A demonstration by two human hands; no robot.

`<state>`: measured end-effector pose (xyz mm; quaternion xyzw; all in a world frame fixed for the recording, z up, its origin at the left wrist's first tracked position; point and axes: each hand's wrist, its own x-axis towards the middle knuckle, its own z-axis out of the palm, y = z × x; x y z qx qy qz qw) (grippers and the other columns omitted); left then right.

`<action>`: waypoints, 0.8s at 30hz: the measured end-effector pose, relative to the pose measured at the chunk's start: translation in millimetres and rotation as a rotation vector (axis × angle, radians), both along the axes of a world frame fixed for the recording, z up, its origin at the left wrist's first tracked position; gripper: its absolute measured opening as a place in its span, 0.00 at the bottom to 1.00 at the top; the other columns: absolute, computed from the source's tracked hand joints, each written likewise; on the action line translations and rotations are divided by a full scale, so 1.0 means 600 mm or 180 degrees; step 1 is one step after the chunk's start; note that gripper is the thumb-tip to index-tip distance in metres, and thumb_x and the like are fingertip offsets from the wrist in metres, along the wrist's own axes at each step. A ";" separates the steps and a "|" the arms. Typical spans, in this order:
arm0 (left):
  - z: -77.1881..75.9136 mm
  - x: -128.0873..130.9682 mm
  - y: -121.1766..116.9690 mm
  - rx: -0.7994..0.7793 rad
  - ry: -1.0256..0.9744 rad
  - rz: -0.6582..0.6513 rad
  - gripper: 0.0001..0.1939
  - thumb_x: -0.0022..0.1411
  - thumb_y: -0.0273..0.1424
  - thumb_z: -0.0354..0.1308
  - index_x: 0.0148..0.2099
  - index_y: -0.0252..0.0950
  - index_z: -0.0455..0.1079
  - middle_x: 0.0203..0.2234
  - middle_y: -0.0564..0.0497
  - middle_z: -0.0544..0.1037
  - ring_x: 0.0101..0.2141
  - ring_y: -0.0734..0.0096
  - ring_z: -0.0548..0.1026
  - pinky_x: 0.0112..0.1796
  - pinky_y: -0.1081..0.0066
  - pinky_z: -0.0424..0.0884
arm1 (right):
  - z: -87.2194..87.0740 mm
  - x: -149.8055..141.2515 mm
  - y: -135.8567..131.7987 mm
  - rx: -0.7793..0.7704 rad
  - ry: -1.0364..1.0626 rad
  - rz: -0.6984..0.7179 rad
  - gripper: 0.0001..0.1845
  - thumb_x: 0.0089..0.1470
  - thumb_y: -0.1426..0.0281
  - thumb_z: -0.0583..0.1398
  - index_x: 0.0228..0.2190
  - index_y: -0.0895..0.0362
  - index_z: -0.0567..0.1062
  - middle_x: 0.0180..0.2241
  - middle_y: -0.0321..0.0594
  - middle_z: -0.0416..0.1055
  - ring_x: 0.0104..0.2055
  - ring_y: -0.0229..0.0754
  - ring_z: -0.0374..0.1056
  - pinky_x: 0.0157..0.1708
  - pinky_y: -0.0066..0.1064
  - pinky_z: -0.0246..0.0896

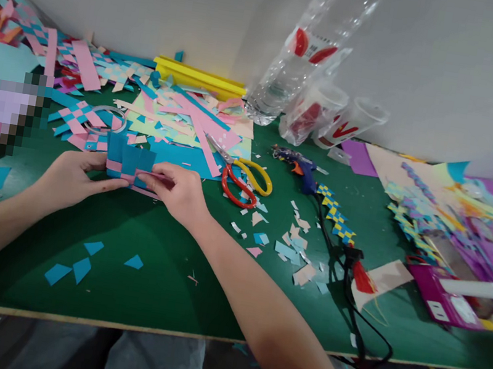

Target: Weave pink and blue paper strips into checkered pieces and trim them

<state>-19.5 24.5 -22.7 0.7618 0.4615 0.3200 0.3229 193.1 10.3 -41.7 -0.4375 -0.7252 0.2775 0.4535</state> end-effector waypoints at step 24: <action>-0.007 -0.004 0.000 0.0362 0.0150 -0.0151 0.16 0.57 0.46 0.61 0.41 0.43 0.79 0.38 0.51 0.82 0.44 0.55 0.78 0.48 0.60 0.73 | 0.017 -0.005 -0.010 0.1296 -0.0178 -0.0029 0.02 0.53 0.72 0.65 0.31 0.54 0.80 0.29 0.34 0.80 0.31 0.38 0.74 0.51 0.38 0.67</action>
